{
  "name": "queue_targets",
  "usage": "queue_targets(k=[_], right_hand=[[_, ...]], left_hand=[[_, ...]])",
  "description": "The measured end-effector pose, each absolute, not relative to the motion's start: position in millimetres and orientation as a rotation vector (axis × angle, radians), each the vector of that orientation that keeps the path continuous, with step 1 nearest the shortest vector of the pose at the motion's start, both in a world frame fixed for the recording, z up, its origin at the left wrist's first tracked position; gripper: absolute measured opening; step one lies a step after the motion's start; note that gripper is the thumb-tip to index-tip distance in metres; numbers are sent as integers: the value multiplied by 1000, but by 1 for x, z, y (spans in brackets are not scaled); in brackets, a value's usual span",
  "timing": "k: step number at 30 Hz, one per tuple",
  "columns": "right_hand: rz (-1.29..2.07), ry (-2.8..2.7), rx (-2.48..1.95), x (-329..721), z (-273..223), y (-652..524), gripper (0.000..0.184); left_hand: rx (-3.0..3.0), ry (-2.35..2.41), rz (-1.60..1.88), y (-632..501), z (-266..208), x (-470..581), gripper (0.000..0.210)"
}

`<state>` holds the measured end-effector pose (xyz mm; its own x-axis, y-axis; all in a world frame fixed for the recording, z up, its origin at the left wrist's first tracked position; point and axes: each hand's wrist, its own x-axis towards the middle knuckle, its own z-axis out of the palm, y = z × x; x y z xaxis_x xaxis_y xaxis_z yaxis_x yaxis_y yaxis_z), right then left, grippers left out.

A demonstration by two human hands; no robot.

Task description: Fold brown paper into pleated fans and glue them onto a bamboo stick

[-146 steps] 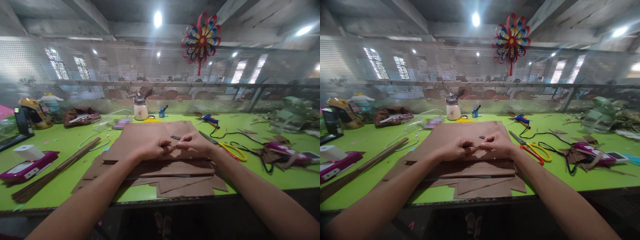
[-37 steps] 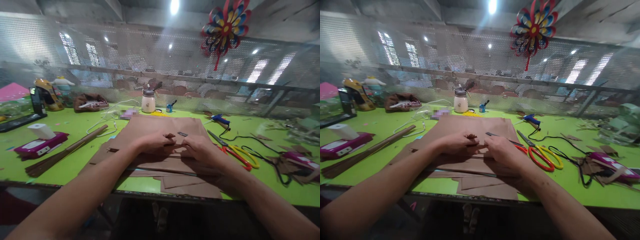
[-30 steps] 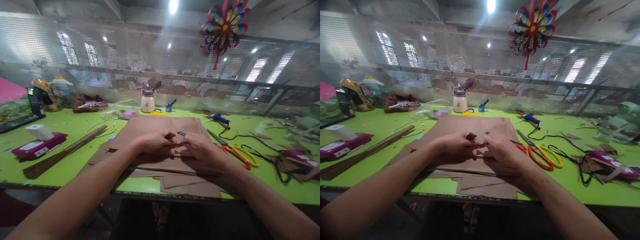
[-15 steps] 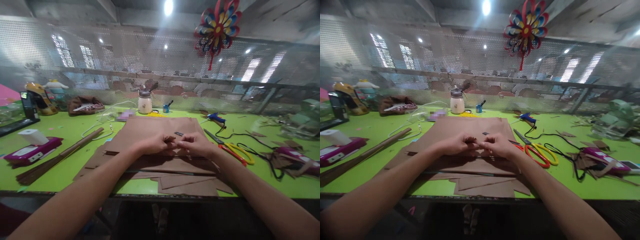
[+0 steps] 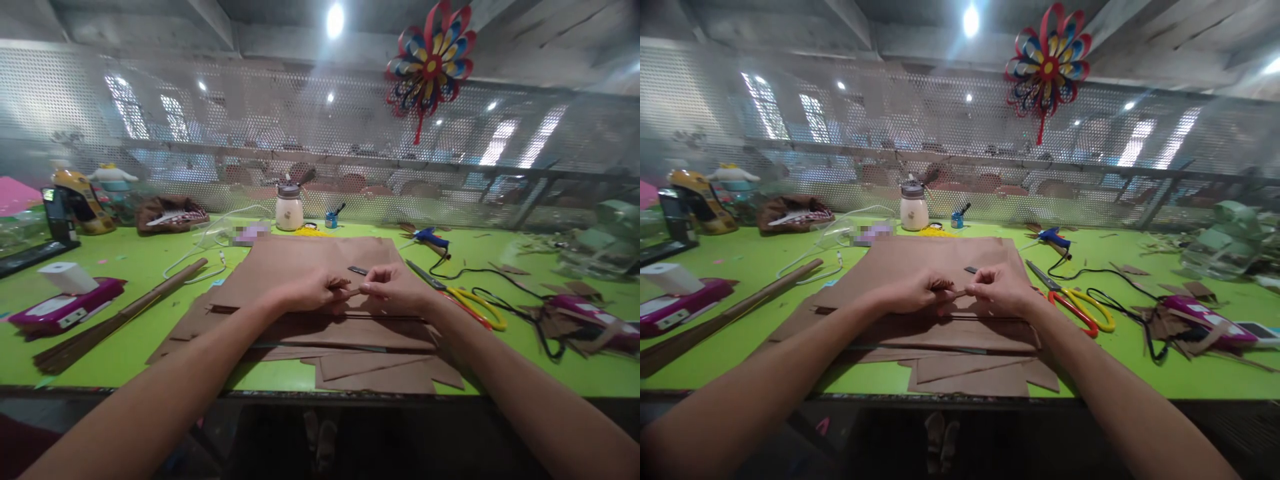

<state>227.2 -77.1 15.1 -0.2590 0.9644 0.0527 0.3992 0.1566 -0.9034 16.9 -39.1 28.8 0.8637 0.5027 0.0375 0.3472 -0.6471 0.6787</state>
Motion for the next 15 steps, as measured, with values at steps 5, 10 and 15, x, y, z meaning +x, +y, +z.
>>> queue_targets(k=[5,10,15], right_hand=[[957,-1938,-1332,227,19,-78,28],[792,-2105,-1270,224,23,-80,31],[1040,-2053,-1283,232,24,-80,33]], left_hand=[[2394,575,345,-39,28,20,26],[2411,582,400,-39,25,23,21],[2296,587,288,-36,27,17,11]])
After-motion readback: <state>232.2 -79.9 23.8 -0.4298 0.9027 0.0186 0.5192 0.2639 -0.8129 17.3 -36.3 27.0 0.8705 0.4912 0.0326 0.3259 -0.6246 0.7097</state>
